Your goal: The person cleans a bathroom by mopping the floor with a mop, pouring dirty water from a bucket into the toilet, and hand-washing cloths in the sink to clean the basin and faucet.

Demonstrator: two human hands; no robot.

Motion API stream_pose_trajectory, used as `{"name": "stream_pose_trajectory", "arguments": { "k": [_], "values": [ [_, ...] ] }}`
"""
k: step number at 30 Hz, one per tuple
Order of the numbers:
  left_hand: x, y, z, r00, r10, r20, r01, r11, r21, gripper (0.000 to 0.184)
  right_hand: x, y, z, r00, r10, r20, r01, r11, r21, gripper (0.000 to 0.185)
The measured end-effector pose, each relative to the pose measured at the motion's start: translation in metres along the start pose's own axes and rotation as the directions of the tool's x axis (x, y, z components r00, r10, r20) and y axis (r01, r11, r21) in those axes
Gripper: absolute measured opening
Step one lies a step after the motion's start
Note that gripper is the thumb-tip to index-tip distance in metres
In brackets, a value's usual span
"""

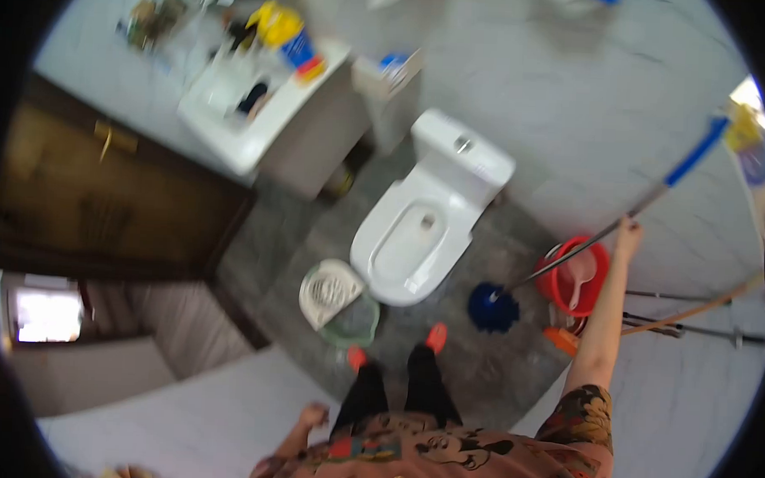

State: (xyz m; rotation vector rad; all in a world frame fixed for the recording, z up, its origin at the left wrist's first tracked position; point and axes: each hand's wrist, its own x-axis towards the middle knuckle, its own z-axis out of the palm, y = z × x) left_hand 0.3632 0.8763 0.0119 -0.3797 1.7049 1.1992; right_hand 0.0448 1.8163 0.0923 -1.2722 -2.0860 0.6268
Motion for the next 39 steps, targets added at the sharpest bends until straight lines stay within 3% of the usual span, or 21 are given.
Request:
{"name": "stream_pose_trajectory", "arguments": {
  "k": [1, 2, 5, 6, 7, 8, 9, 10, 11, 12, 13, 15, 17, 19, 21, 22, 25, 30, 33, 37, 39],
  "values": [
    [0.003, 0.056, 0.028, 0.884, -0.386, -0.264, 0.343, 0.919, -0.193, 0.021, -0.033, 0.01, 0.003, 0.999, -0.042, -0.021, 0.044, 0.992, 0.12, 0.046],
    [0.017, 0.059, 0.024, 0.924, -0.337, -0.183, 0.323, 0.941, -0.103, 0.021, -0.064, 0.018, 0.002, 0.996, -0.067, -0.061, 0.081, 0.965, 0.248, 0.046],
    [0.067, 0.069, 0.023, 0.915, -0.277, -0.294, 0.238, 0.958, -0.162, 0.02, -0.223, 0.023, 0.005, 0.936, -0.067, 0.347, 0.007, 0.985, 0.171, 0.036],
    [0.085, 0.067, 0.017, 0.923, -0.257, -0.287, 0.227, 0.965, -0.134, 0.02, -0.278, 0.062, 0.02, 0.848, -0.06, 0.527, 0.093, 0.995, -0.035, 0.028],
    [0.104, 0.063, 0.01, 0.926, -0.223, -0.304, 0.207, 0.975, -0.087, 0.022, -0.333, 0.119, 0.04, 0.603, -0.024, 0.797, 0.045, 0.999, -0.004, 0.025],
    [0.124, 0.059, 0.001, 0.931, -0.184, -0.317, 0.182, 0.983, -0.034, 0.024, -0.404, 0.133, 0.04, 0.408, -0.343, 0.846, 0.437, 0.887, 0.149, 0.022],
    [0.143, 0.054, -0.009, 0.932, -0.109, -0.345, 0.13, 0.991, 0.038, 0.025, -0.471, 0.128, 0.036, 0.203, -0.253, 0.946, 0.46, 0.877, 0.136, 0.02],
    [0.164, 0.05, -0.022, 0.931, -0.029, -0.365, 0.077, 0.99, 0.117, 0.025, -0.529, 0.098, 0.022, 0.113, 0.063, 0.992, 0.166, 0.983, -0.082, 0.021],
    [0.184, 0.053, -0.037, 0.915, 0.021, -0.402, 0.038, 0.99, 0.137, 0.025, -0.573, 0.055, 0.013, -0.082, 0.191, 0.978, 0.133, 0.975, -0.179, 0.028],
    [0.2, 0.062, -0.051, 0.898, 0.07, -0.433, -0.002, 0.988, 0.157, 0.026, -0.618, 0.043, 0.017, -0.241, 0.221, 0.945, 0.255, 0.954, -0.158, 0.025],
    [0.218, 0.078, -0.07, 0.864, 0.123, -0.489, 0.022, 0.96, 0.28, 0.026, -0.667, 0.054, 0.024, -0.321, 0.18, 0.93, 0.245, 0.964, -0.102, 0.024],
    [0.259, 0.107, -0.11, 0.789, 0.286, -0.543, -0.013, 0.893, 0.451, 0.032, -0.735, 0.042, 0.042, -0.326, 0.172, 0.93, 0.189, 0.975, -0.114, 0.028],
    [0.308, 0.117, -0.156, 0.716, 0.427, -0.552, -0.092, 0.842, 0.532, 0.043, -0.8, 0.061, 0.071, -0.317, 0.274, 0.908, -0.124, 0.937, -0.326, 0.028],
    [0.359, 0.119, -0.199, 0.663, 0.571, -0.483, -0.127, 0.723, 0.679, 0.059, -0.843, 0.064, 0.101, -0.407, 0.451, 0.794, -0.32, 0.744, -0.586, 0.032],
    [0.401, 0.124, -0.229, 0.574, 0.696, -0.432, -0.093, 0.579, 0.81, 0.066, -0.875, 0.066, 0.126, -0.44, 0.497, 0.748, -0.282, 0.715, -0.64, 0.043],
    [0.421, 0.12, -0.241, 0.548, 0.718, -0.429, -0.069, 0.549, 0.833, 0.065, -0.887, 0.066, 0.137, -0.43, 0.503, 0.75, -0.407, 0.634, -0.658, 0.047],
    [0.447, 0.112, -0.262, 0.849, 0.362, -0.385, -0.108, 0.832, 0.544, 0.063, -0.91, 0.054, 0.168, -0.415, 0.506, 0.756, -0.726, 0.317, -0.61, 0.06],
    [0.454, 0.089, -0.273, 0.813, 0.416, -0.409, -0.102, 0.791, 0.603, 0.041, -0.922, 0.031, 0.208, -0.364, 0.379, 0.851, -0.93, -0.197, -0.31, 0.064],
    [0.433, 0.077, -0.283, 0.909, 0.154, -0.387, 0.044, 0.889, 0.456, 0.042, -0.924, 0.031, 0.21, -0.267, 0.545, 0.795, -0.964, -0.151, -0.22, 0.056],
    [0.392, 0.011, -0.291, 0.932, 0.024, -0.363, 0.058, 0.975, 0.213, 0.051, -0.889, 0.042, 0.21, -0.099, 0.614, 0.783, -0.983, 0.062, -0.173, 0.062],
    [0.36, -0.006, -0.279, 0.921, -0.089, -0.379, 0.097, 0.995, 0.002, 0.054, -0.86, 0.056, 0.216, -0.026, 0.486, 0.873, -0.974, 0.186, -0.133, 0.056]
  ]
}}
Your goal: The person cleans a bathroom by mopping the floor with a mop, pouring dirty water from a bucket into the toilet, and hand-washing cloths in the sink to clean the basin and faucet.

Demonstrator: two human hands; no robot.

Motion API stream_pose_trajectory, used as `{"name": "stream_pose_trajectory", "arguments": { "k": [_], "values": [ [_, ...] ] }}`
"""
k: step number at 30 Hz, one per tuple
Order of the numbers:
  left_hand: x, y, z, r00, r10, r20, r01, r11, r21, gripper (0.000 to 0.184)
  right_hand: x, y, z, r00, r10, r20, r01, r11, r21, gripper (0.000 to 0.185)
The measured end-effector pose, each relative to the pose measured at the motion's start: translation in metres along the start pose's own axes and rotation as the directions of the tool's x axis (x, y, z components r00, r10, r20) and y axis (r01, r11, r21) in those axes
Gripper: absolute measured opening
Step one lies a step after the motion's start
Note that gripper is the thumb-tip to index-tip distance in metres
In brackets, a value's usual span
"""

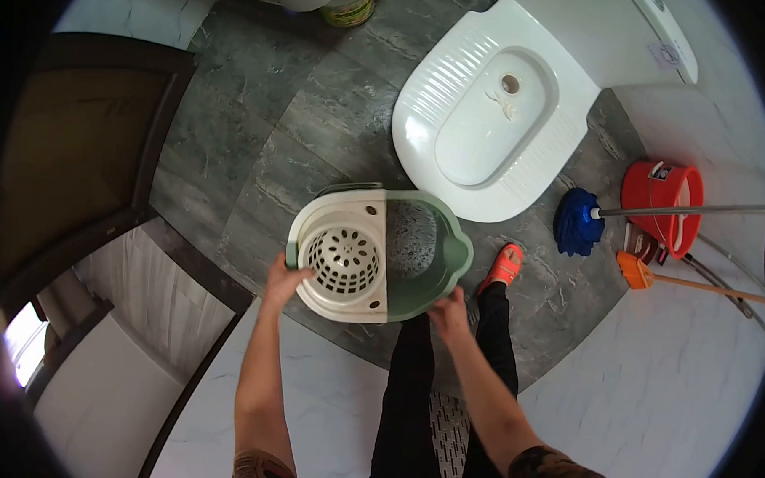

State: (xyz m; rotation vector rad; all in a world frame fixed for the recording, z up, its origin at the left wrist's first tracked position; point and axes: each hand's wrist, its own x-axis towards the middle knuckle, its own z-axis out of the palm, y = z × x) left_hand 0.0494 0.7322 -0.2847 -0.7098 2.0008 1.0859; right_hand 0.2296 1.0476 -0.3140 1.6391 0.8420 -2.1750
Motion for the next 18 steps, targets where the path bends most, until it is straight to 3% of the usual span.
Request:
{"name": "stream_pose_trajectory", "arguments": {
  "k": [5, 7, 9, 18],
  "values": [
    [-0.082, -0.051, 0.017, 0.974, -0.225, -0.031, 0.194, 0.896, -0.399, 0.049, 0.025, -0.079, 0.022, 1.0, -0.031, -0.003, 0.026, 0.886, -0.462, 0.04],
    [-0.128, -0.037, 0.04, 0.974, -0.213, -0.072, 0.127, 0.785, -0.607, 0.047, 0.028, -0.095, 0.026, 0.998, -0.06, 0.012, 0.056, 0.821, -0.569, 0.038],
    [-0.166, -0.017, 0.057, 0.952, -0.276, -0.135, 0.142, 0.785, -0.603, 0.041, 0.025, -0.11, 0.027, 0.996, -0.091, 0.018, 0.08, 0.745, -0.662, 0.038],
    [-0.252, 0.068, 0.119, 0.946, -0.242, -0.216, 0.021, 0.711, -0.703, 0.015, 0.009, -0.196, 0.026, 0.998, -0.029, 0.055, 0.06, 0.657, -0.752, 0.046]
  ]
}}
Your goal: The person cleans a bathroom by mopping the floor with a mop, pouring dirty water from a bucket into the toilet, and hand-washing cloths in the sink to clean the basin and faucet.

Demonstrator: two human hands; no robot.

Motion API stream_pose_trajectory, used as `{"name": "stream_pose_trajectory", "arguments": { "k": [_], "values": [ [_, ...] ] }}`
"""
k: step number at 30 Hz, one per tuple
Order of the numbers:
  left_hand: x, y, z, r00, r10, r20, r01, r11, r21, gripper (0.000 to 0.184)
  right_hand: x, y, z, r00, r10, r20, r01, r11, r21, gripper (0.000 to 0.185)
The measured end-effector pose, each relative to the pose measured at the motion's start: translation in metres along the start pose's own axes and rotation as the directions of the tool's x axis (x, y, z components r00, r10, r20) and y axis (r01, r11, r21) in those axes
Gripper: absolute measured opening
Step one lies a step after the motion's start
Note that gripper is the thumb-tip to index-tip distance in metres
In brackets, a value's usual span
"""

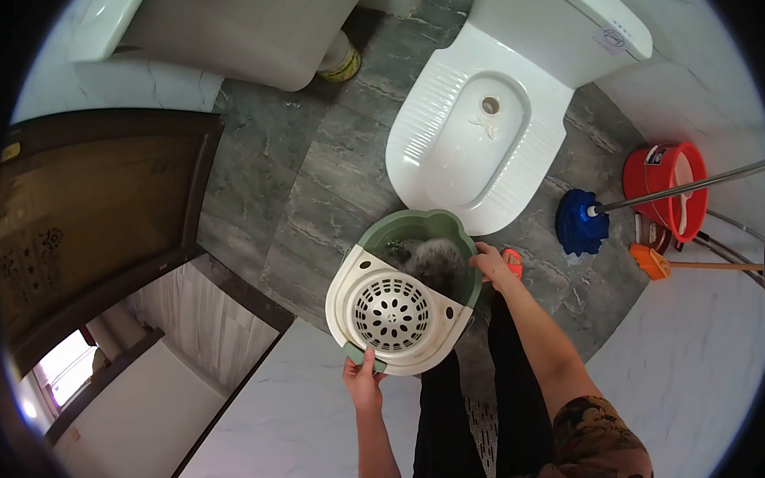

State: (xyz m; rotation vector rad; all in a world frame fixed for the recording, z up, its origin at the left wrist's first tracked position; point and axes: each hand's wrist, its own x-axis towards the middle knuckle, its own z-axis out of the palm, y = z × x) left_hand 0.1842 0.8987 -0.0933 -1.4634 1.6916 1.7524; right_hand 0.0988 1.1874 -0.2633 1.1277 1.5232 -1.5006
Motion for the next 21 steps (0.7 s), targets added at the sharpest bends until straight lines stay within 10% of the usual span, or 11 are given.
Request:
{"name": "stream_pose_trajectory", "arguments": {
  "k": [21],
  "values": [
    [-0.053, 0.072, 0.198, 0.974, 0.224, -0.025, -0.218, 0.964, 0.151, 0.017, 0.054, -0.041, -0.102, 0.988, -0.149, 0.034, 0.141, 0.975, 0.171, 0.046]
  ]
}}
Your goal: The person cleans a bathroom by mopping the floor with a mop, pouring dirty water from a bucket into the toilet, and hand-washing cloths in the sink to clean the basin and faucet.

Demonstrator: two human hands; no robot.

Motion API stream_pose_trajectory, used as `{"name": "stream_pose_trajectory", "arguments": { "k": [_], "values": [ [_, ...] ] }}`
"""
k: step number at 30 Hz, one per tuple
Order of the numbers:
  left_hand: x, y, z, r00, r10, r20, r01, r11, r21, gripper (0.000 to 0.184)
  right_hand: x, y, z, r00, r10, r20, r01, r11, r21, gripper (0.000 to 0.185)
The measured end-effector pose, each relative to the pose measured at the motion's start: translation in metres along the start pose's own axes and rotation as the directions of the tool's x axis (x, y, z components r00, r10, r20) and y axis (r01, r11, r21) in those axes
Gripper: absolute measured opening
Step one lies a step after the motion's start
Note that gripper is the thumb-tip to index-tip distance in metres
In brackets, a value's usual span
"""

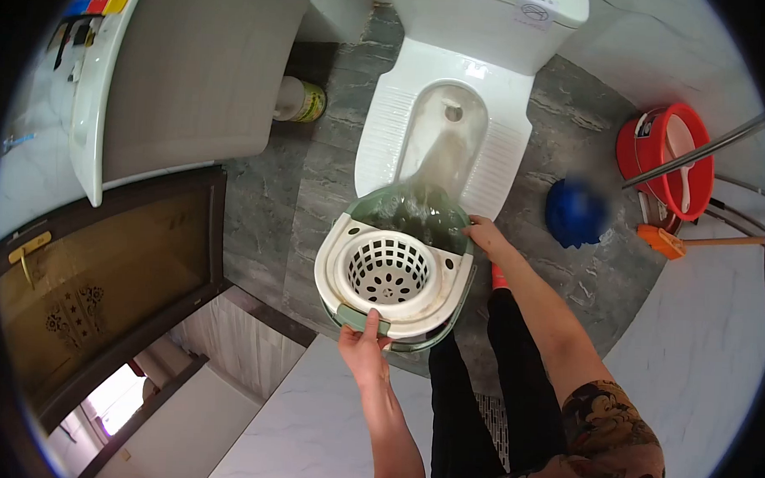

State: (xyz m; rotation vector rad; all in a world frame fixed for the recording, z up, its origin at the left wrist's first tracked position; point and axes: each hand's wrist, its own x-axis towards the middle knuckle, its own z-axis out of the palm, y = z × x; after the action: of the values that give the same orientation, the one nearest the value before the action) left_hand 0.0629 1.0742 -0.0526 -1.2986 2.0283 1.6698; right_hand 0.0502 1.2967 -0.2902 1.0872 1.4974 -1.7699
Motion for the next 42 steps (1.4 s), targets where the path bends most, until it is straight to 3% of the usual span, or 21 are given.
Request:
{"name": "stream_pose_trajectory", "arguments": {
  "k": [5, 6, 10, 13, 16, 22, 25, 31, 34, 42],
  "values": [
    [0.011, 0.002, 0.025, 0.999, 0.036, 0.012, -0.036, 0.998, 0.042, 0.018, -0.015, -0.002, 0.002, 0.997, 0.077, 0.019, -0.079, 0.979, 0.187, 0.047],
    [0.013, 0.004, 0.033, 0.999, 0.039, 0.02, -0.04, 0.998, 0.053, 0.018, -0.017, 0.001, -0.002, 0.997, 0.005, 0.08, -0.018, 0.987, 0.16, 0.052],
    [0.015, 0.013, 0.054, 0.994, 0.06, 0.091, -0.066, 0.996, 0.057, 0.016, -0.026, 0.006, 0.002, 0.997, -0.063, -0.042, 0.065, 0.997, 0.045, 0.054],
    [0.017, 0.013, 0.061, 0.993, 0.057, 0.106, -0.063, 0.996, 0.058, 0.015, -0.034, -0.003, 0.002, 0.995, 0.091, 0.049, -0.099, 0.975, 0.197, 0.049],
    [0.021, 0.017, 0.07, 0.988, 0.051, 0.148, -0.06, 0.997, 0.058, 0.014, -0.042, -0.014, 0.002, 0.975, 0.182, 0.127, -0.206, 0.956, 0.211, 0.045],
    [0.03, 0.026, 0.091, 0.963, 0.057, 0.262, -0.07, 0.997, 0.041, 0.013, -0.033, -0.029, 0.006, 0.951, 0.306, -0.041, -0.304, 0.951, 0.051, 0.047],
    [0.029, 0.027, 0.101, 0.957, 0.064, 0.281, -0.074, 0.997, 0.025, 0.016, -0.026, -0.031, 0.001, 0.946, 0.323, -0.039, -0.319, 0.944, 0.085, 0.045],
    [0.023, 0.029, 0.111, 0.962, 0.026, 0.271, -0.032, 0.999, 0.016, 0.019, -0.009, -0.032, -0.013, 0.945, 0.317, 0.084, -0.314, 0.948, -0.047, 0.039],
    [0.013, 0.028, 0.115, 0.969, -0.01, 0.247, 0.0, 0.999, 0.042, 0.019, -0.01, -0.028, -0.013, 0.95, 0.307, 0.053, -0.306, 0.952, -0.019, 0.038],
    [-0.028, 0.06, 0.153, 0.95, 0.145, 0.275, -0.2, 0.962, 0.186, 0.017, -0.008, -0.015, 0.005, 0.9, 0.286, 0.328, -0.363, 0.909, 0.204, 0.033]
  ]
}}
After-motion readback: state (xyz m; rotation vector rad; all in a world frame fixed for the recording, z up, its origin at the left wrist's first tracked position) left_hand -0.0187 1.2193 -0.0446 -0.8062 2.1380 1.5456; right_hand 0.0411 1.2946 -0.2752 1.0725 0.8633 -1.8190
